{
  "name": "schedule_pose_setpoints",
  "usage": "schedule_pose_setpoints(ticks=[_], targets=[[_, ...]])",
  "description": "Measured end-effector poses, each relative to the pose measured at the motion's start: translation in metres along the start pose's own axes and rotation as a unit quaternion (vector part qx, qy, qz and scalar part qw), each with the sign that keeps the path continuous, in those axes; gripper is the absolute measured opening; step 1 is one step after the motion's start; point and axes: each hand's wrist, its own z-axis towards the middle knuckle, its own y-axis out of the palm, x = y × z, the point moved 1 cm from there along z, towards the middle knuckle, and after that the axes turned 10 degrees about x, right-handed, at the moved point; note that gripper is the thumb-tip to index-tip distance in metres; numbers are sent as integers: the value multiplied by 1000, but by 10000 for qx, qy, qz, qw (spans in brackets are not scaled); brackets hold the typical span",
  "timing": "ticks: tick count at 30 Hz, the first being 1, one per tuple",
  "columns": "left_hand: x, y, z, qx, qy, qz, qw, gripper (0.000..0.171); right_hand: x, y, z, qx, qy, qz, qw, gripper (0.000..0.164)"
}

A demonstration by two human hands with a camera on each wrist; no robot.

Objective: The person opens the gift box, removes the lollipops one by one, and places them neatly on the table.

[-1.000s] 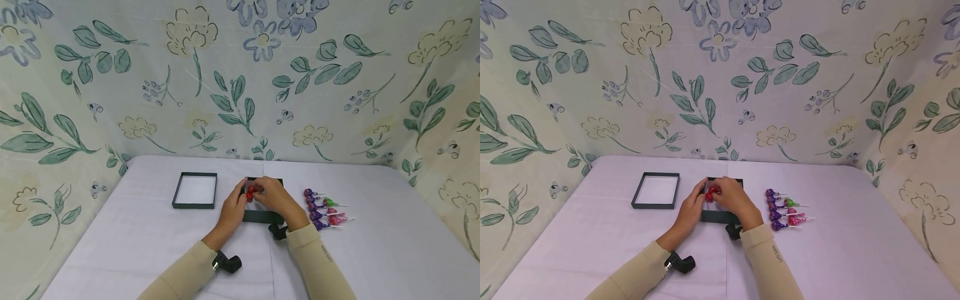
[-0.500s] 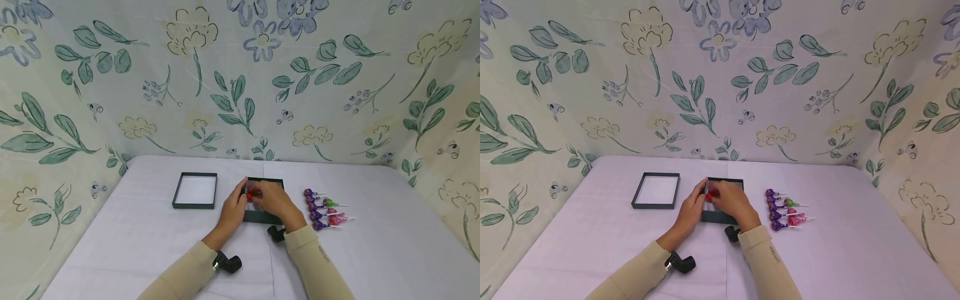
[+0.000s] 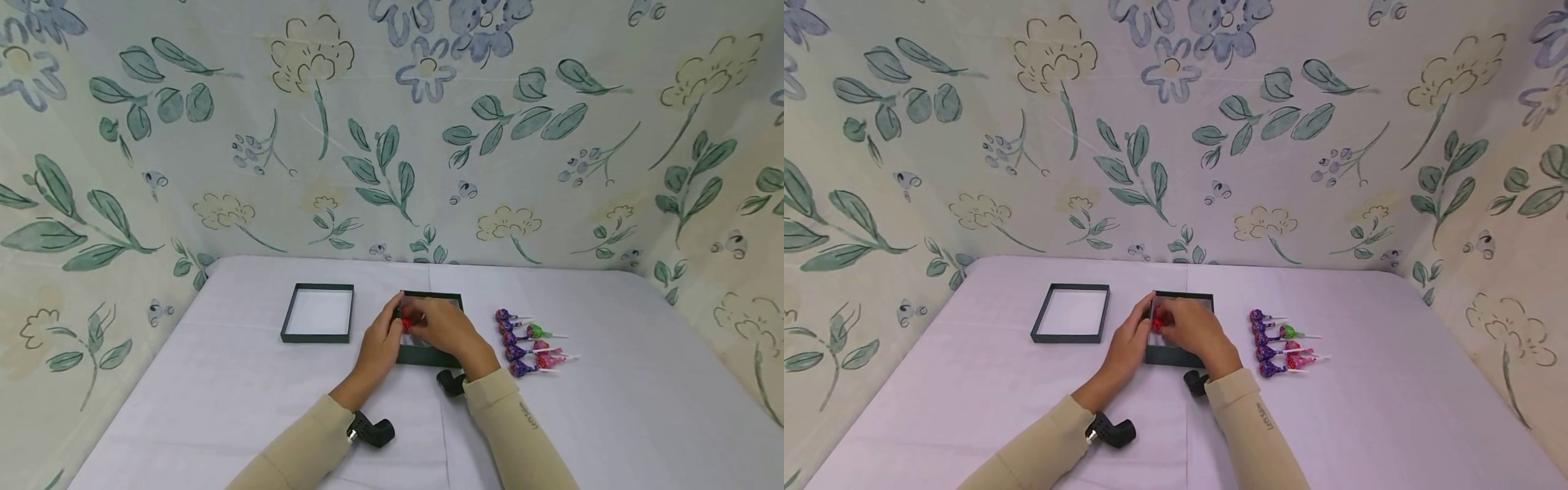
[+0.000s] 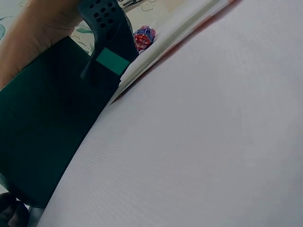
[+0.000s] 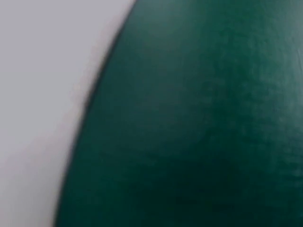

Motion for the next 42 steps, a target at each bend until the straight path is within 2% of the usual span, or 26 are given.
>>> schedule_pose_setpoints(ticks=[19, 29, 34, 39, 42], targets=[[-1, 0, 0, -41, -118, -62, 9999, 50, -1, 0, 4, -189, 43, -266, 9995, 16], [-2, -2, 1, -30, -129, -88, 9999, 50, -1, 1, 5, 32, -33, -317, 9995, 17], [-3, -1, 1, -38, -158, -36, 9999, 49, 1, 0, 4, 243, -221, -275, 9991, 22], [-3, 1, 1, -50, -136, -31, 9999, 49, 2, -4, 5, 451, -345, -286, 9980, 16], [-3, 2, 1, -56, -153, -54, 9999, 49, 2, -8, 4, 541, -275, -294, 9977, 16]])
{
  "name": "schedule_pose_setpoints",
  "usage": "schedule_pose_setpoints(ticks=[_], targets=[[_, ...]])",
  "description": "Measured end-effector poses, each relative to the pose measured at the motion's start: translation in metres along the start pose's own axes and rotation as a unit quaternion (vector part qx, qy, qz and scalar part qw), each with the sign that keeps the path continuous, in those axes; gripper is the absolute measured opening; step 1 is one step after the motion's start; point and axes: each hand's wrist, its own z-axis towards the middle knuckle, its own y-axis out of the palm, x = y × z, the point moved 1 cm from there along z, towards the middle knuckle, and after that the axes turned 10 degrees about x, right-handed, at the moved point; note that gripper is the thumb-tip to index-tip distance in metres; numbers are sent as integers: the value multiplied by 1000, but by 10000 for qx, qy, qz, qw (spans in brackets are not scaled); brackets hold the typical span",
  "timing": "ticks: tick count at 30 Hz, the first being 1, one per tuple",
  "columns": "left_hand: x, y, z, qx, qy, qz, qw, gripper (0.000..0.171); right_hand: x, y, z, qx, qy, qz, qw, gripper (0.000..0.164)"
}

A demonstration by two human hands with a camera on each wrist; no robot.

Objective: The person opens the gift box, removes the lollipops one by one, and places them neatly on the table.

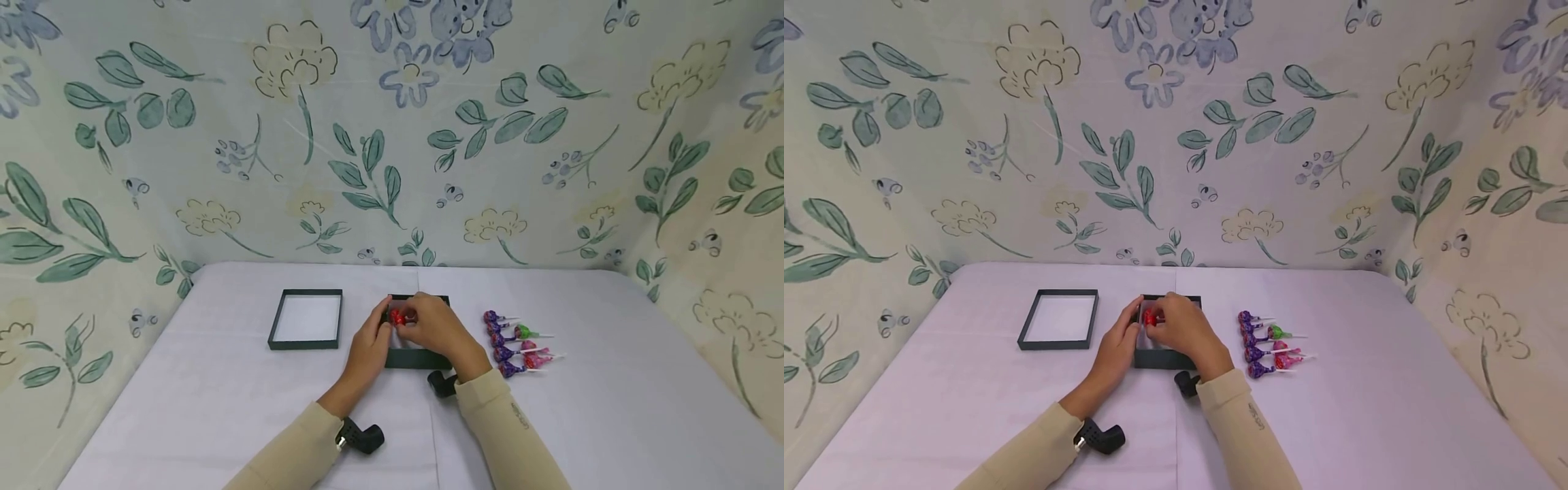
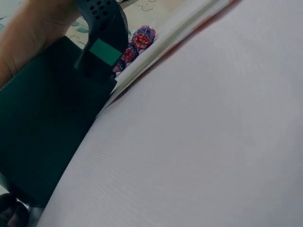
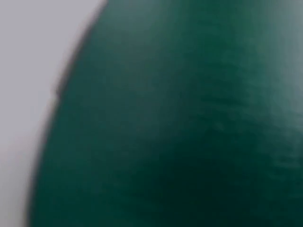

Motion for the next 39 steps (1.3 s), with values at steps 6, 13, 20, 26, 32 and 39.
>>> schedule_pose_setpoints(ticks=[6, 13, 20, 26, 32, 39], targets=[[1, 0, 0, 37, 31, -8, 10000, 49, -3, -14, -1, 296, 85, 59, 9995, 19], [5, 0, -1, 5, -39, 1, 10000, 48, -3, -35, -2, 664, 59, 124, 9977, 14], [6, 0, -2, -44, -81, 15, 10000, 48, 2, -51, -4, 850, 204, 84, 9961, 16], [8, -1, -3, -19, -98, -32, 9999, 49, 5, -57, -6, 1041, 73, 47, 9945, 15], [10, -1, -3, 42, -165, 19, 9999, 49, 7, -62, -6, 910, 79, -154, 9957, 16], [8, 0, -3, 71, -107, 8, 9999, 49, 9, -71, -9, 637, 697, -30, 9955, 18]])
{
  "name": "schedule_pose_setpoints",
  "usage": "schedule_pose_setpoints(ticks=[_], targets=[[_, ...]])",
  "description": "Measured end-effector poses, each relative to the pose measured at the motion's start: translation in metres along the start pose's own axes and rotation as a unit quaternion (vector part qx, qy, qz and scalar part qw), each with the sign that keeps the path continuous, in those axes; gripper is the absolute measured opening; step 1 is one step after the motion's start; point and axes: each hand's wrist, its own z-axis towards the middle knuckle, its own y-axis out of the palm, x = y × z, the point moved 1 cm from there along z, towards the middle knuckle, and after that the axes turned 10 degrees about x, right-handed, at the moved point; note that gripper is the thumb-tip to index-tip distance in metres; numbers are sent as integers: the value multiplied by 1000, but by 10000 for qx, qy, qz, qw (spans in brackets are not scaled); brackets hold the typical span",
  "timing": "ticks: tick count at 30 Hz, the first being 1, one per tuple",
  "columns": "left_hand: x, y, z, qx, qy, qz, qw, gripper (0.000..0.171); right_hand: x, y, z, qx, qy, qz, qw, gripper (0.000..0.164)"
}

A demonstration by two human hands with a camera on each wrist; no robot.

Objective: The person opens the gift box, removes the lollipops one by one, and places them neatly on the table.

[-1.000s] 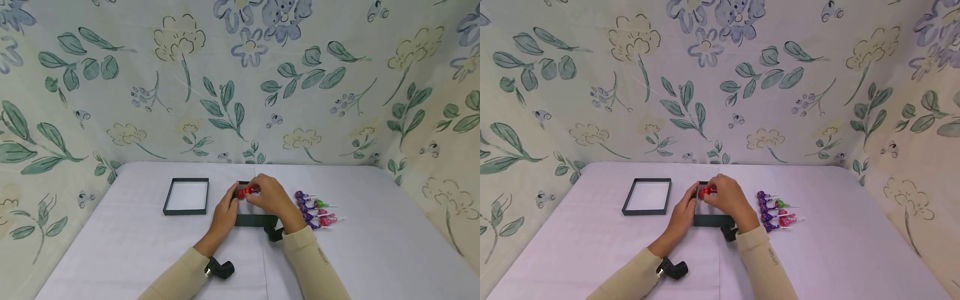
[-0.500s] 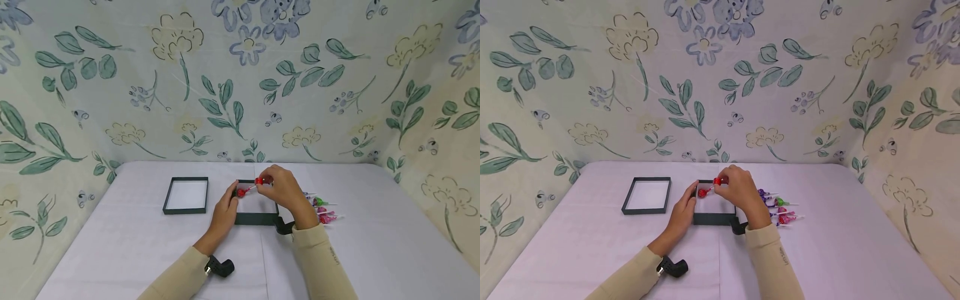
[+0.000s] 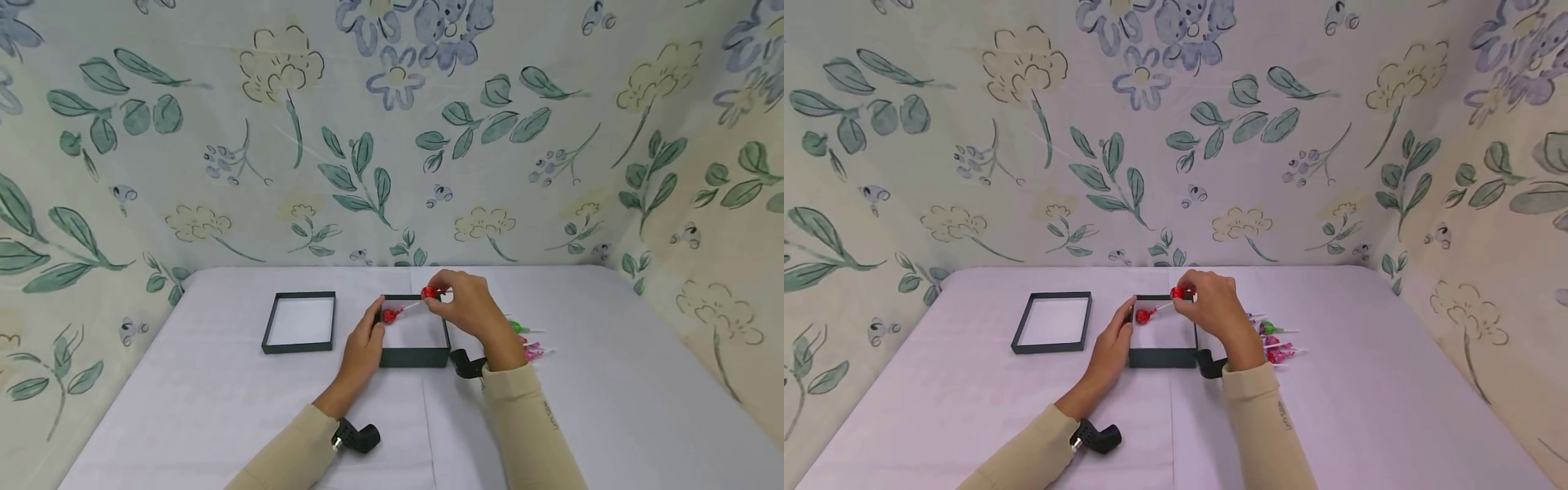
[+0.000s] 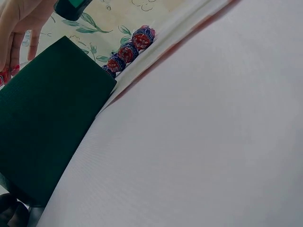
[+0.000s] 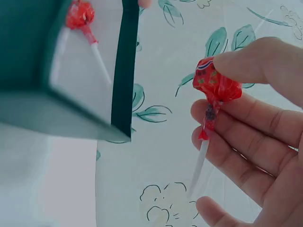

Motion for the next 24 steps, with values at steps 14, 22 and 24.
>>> schedule_pose_setpoints(ticks=[14, 22, 24], targets=[[-6, 2, -1, 37, 25, 32, 10000, 49, 29, -24, -7, 70, 244, -127, 9996, 21], [-4, 1, 0, -33, -34, 88, 10000, 49, 46, -33, -12, 62, 465, -122, 9988, 23], [-3, 0, 1, -27, -3, 43, 10000, 49, 49, -33, -13, 45, 536, -145, 9984, 25]])
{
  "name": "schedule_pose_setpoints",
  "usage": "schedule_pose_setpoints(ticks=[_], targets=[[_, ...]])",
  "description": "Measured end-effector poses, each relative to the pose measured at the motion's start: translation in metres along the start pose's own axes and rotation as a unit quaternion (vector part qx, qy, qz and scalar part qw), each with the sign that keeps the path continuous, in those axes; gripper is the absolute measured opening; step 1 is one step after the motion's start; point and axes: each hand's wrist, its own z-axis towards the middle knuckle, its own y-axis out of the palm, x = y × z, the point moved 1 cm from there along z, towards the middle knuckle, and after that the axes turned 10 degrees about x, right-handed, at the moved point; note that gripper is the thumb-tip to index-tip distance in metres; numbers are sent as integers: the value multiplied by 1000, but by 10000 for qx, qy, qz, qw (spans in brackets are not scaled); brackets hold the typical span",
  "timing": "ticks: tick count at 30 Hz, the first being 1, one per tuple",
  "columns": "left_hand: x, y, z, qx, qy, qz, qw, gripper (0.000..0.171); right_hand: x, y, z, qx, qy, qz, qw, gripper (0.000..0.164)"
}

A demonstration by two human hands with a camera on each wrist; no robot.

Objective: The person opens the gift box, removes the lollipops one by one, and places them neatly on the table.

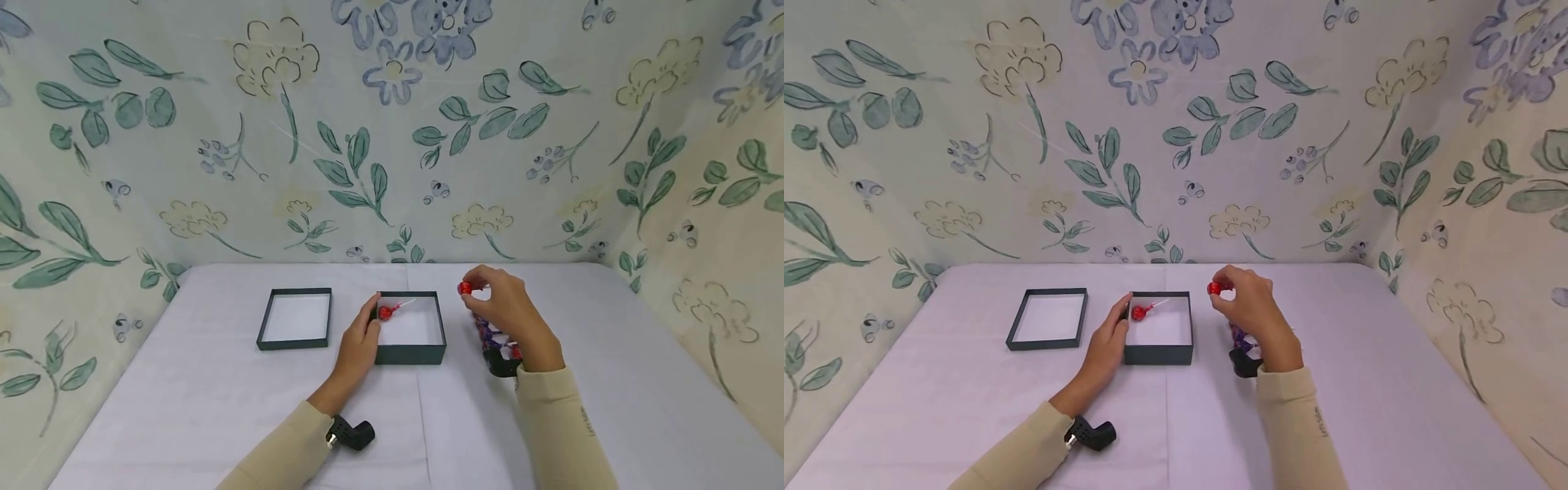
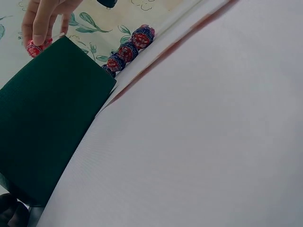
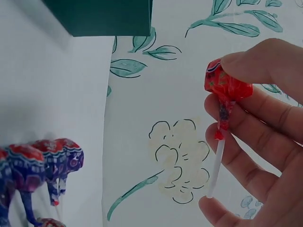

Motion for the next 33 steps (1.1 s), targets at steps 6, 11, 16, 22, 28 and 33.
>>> schedule_pose_setpoints(ticks=[6, 11, 16, 22, 28, 33], targets=[[-1, 0, 1, -6, -37, -21, 10000, 49, 13, -5, -2, -7, 5, -34, 10000, 28], [-3, 2, 1, -18, 34, -39, 10000, 49, 26, -13, -3, 81, -41, -82, 9999, 26], [-3, 2, 1, -6, 17, -23, 10000, 49, 39, -17, -3, 32, 72, -82, 9999, 27], [-1, 0, 0, 4, -32, 33, 10000, 49, 51, -18, -4, -157, 303, -167, 9993, 30], [-1, 1, 1, -11, -38, 31, 10000, 49, 65, -15, -6, -376, 523, -348, 9973, 33], [-2, 2, 2, 3, -31, 40, 10000, 49, 75, -9, -6, -555, 660, -520, 9949, 32]])
